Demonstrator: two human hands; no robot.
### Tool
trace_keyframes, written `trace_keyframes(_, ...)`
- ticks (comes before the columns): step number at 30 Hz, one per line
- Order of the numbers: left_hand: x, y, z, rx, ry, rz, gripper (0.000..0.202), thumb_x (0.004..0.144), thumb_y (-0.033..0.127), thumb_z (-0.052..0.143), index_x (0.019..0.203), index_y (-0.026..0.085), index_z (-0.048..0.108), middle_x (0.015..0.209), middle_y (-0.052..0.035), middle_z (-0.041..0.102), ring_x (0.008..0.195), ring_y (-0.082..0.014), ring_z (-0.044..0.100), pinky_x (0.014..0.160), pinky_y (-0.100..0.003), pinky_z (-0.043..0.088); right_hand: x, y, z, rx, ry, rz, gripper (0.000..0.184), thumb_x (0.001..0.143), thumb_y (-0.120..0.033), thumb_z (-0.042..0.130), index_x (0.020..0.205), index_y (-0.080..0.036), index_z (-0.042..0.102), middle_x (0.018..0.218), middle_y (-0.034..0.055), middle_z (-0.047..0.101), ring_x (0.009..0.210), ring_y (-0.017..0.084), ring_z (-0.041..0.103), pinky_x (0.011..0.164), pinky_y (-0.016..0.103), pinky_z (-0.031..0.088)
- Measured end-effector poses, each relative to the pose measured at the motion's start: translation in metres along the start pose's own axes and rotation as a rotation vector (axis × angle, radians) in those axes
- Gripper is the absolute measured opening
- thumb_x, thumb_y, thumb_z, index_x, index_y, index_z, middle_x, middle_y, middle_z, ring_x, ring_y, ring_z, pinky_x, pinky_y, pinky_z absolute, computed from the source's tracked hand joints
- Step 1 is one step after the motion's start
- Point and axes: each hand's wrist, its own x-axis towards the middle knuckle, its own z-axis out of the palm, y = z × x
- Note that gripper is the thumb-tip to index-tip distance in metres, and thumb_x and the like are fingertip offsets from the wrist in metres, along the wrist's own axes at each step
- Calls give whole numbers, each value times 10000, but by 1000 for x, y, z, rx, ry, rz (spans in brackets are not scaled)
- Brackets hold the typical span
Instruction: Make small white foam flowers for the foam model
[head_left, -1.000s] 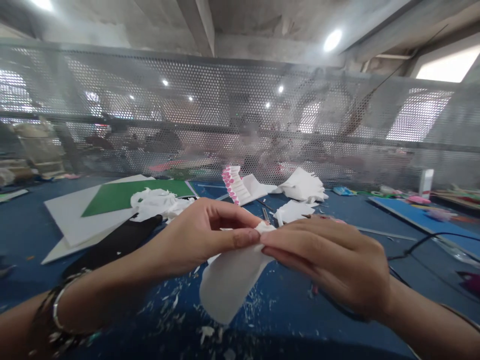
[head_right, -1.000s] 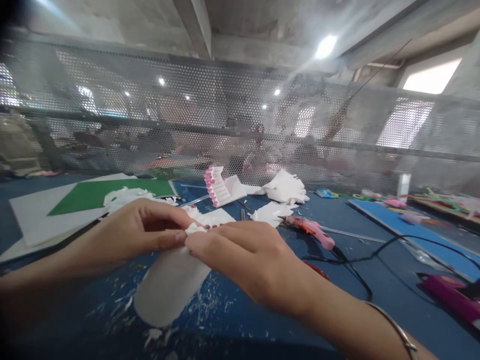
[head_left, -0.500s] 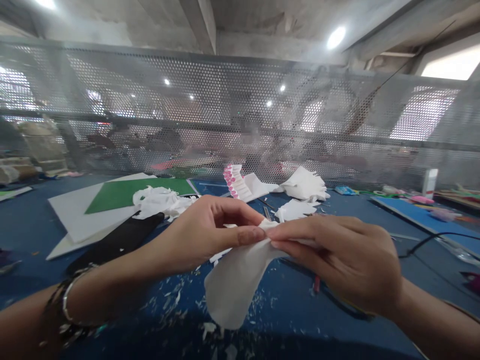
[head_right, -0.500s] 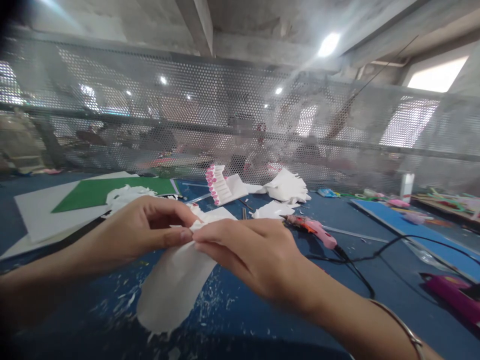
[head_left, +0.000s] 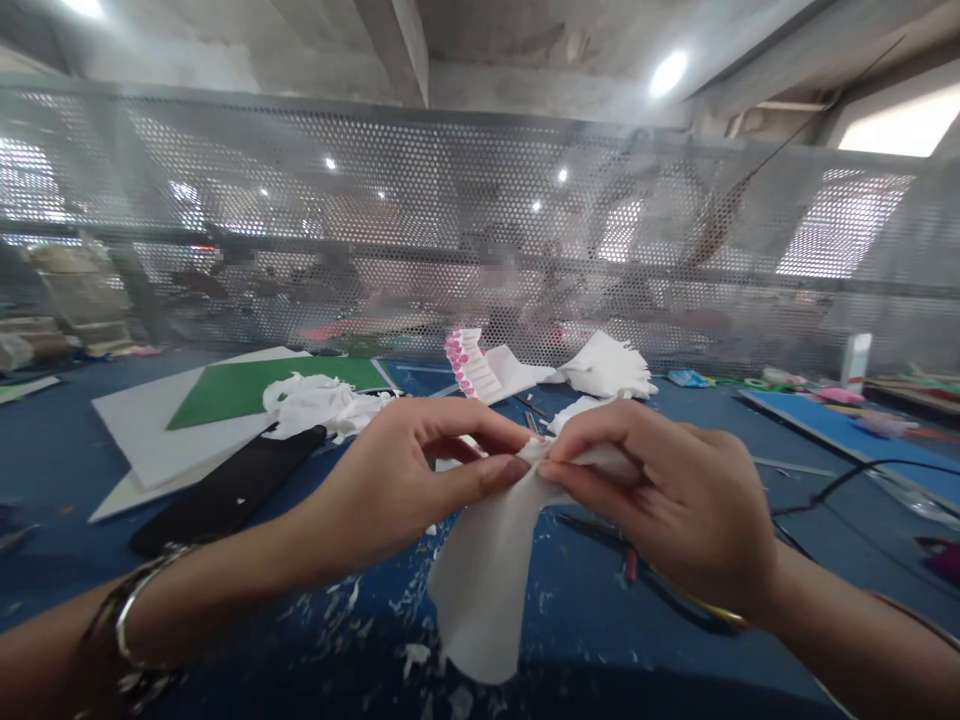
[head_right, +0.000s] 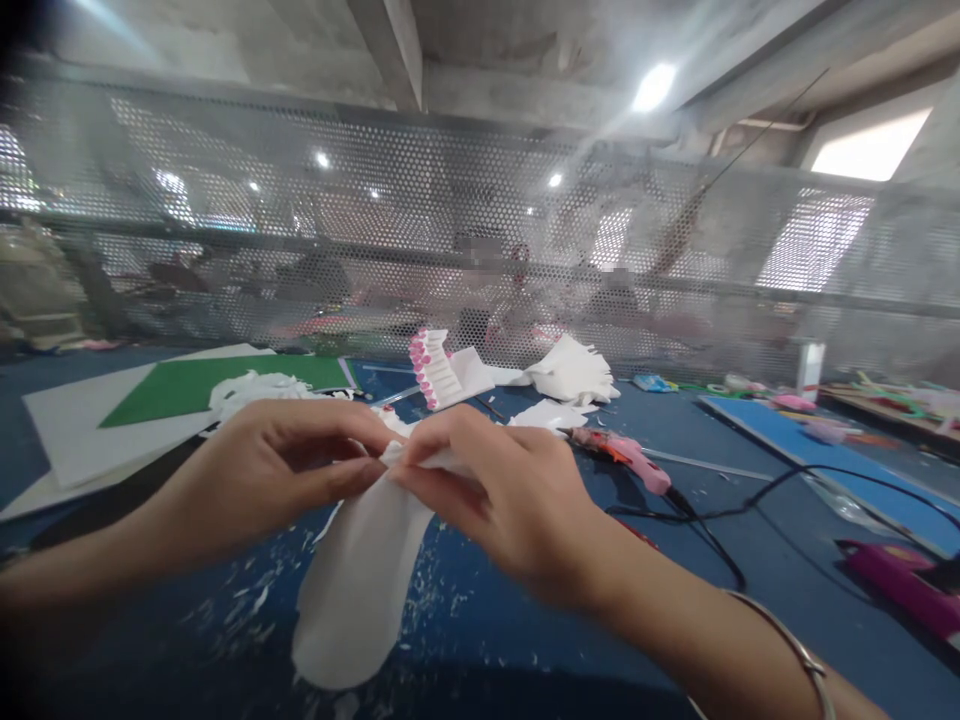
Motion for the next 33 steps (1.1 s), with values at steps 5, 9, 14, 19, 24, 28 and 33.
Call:
trace_keyframes(5,-1,2,-1,162,9,66,132,741,224,567,830,189,658,788,5,681,739,-121,603,628,-184,455,-1,3,4,-27,21,-3,41,787,-228,529,763,-232,496,643,-75,651,445,31,548,441,121,422)
trace_keyframes(9,-4,1,1,333,67,174,120,702,280,618,790,201,641,766,3,677,715,-138,597,649,-221,440,-3,5,10,-47,39,-37,27,807,-235,499,785,-235,515,609,-64,643,412,46,531,425,147,422)
trace_keyframes(14,-3,-3,0,404,119,268,64,727,220,592,774,216,635,738,8,677,673,-126,590,636,-222,427,0,6,9,-16,19,-42,28,795,-213,512,771,-220,525,650,-59,656,484,41,565,467,135,426)
trace_keyframes(19,2,-6,-5,258,46,185,82,730,235,582,784,219,642,750,10,673,691,-125,596,635,-218,435,11,14,-6,69,-114,-31,31,752,-221,562,759,-209,589,610,-60,640,453,34,529,430,140,391)
trace_keyframes(24,2,-8,-6,161,19,130,65,706,240,612,745,193,635,725,8,660,676,-106,586,645,-201,444,15,22,-15,218,-160,56,76,735,-236,583,681,-182,584,636,-40,642,561,45,574,492,128,424)
trace_keyframes(28,2,-7,-7,106,-24,162,72,716,213,600,774,199,641,755,-10,670,708,-118,596,649,-210,459,12,20,-13,285,-186,79,93,750,-228,554,669,-182,551,649,-26,616,582,56,561,537,154,454)
trace_keyframes(33,5,-10,-9,96,-51,293,160,751,133,541,828,221,649,814,-33,674,741,-134,590,652,-237,463,8,18,-6,349,-148,69,57,744,-170,531,690,-177,516,663,-15,597,601,61,559,542,161,469)
